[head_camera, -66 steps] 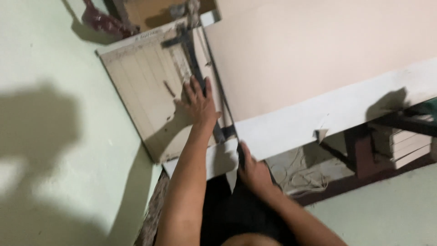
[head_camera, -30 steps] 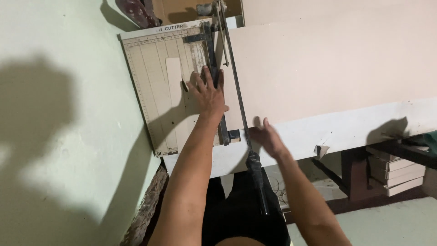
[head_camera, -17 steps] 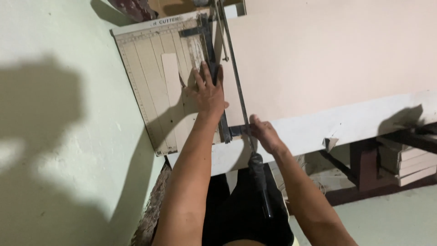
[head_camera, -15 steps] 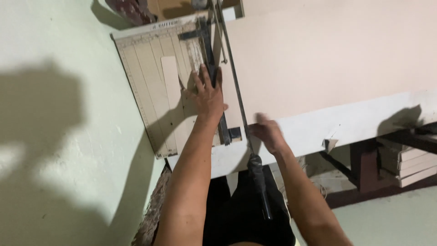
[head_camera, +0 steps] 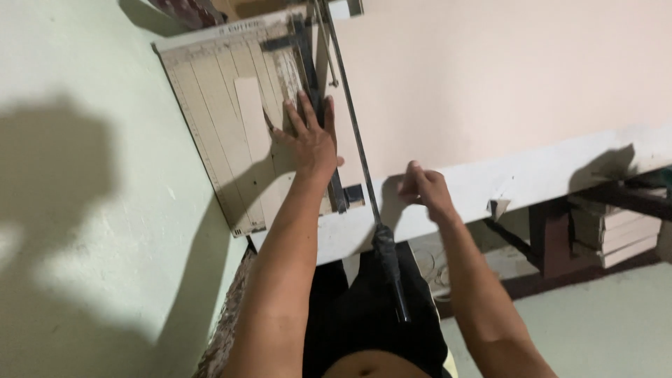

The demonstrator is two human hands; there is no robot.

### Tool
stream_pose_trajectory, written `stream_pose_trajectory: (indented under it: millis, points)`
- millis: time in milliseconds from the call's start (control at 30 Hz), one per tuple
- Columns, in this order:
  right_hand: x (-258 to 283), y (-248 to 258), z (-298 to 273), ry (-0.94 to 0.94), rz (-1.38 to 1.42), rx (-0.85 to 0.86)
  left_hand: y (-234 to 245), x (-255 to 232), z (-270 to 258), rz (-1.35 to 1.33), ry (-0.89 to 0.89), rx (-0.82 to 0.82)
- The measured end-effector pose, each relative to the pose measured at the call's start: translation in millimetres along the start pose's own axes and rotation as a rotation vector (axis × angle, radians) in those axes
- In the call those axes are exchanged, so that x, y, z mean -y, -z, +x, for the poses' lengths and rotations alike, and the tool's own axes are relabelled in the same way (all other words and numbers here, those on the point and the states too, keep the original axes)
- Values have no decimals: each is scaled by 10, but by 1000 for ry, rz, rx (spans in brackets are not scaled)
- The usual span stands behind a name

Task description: Using a manual guillotine-style paper cutter to cut cardboard sheets into smaller pieces.

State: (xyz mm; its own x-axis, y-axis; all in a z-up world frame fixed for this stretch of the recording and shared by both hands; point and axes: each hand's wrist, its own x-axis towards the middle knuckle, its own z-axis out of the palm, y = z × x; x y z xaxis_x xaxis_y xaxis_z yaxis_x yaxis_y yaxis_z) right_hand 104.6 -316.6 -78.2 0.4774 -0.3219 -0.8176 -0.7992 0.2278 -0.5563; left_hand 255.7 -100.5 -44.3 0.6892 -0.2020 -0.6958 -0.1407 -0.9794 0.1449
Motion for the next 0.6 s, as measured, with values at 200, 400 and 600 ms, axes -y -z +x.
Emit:
stream_pose_trajectory:
  millis: [200,400,600]
  points:
    - [939,-353,-1742,277,-1054,119,-75,-3,99,99,31,61]
    - [-434,-637,-1446,263,-1293,88,143,-72,51,111,83,158]
    - [-420,-682,-1350,380,-1246,56,-33,-23,-55,-20,-4,-39]
